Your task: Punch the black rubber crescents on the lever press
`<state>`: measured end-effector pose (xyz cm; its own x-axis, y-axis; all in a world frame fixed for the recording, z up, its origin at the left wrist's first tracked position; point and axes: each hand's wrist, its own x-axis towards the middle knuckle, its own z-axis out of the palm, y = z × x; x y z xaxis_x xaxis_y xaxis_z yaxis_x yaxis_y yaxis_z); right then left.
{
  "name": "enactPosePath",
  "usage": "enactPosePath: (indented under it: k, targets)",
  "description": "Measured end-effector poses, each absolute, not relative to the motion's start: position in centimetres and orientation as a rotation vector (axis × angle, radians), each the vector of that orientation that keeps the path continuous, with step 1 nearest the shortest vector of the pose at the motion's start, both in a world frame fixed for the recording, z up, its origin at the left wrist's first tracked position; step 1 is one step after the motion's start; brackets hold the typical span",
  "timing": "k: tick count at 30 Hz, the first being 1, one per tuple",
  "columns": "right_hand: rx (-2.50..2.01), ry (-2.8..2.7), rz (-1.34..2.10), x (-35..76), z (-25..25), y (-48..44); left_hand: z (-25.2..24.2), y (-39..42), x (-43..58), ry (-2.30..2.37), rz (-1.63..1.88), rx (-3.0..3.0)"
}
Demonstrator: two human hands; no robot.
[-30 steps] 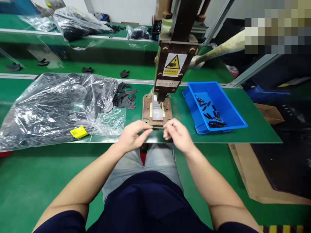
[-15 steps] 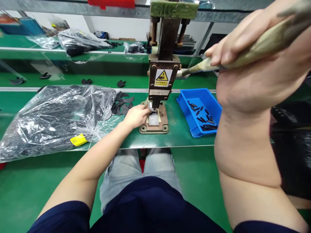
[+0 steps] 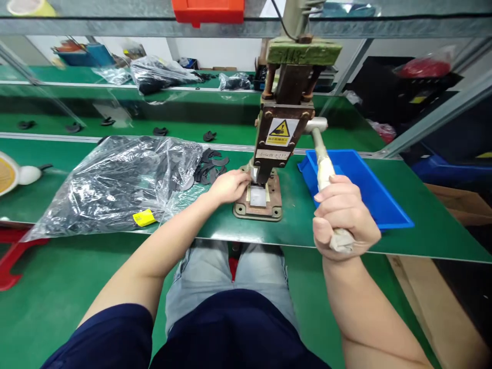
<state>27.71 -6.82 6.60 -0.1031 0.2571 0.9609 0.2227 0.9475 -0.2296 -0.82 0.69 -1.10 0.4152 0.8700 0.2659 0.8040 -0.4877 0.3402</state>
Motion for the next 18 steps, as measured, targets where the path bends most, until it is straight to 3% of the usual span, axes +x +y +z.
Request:
enactPosePath:
  k: [6, 12, 15, 18]
  targets:
    - [-0.361, -1.627, 0.024, 27.1, 6.9, -6.9, -0.3, 7.6, -7.2, 2.067, 0.273, 2.3]
    - [-0.384, -1.604, 0.002, 27.2, 6.5, -6.9, -0.9, 12.6, -9.5, 2.047, -0.288, 2.293]
    - [-0.374, -1.609, 0.014, 27.3, 6.4, -6.8, -1.1, 13.3, -9.4, 2.037, -0.304, 2.305]
    - [-0.356, -1.603, 0.019, 27.2, 6.4, -6.8, -0.8, 13.1, -9.5, 2.022, -0.105, 2.271]
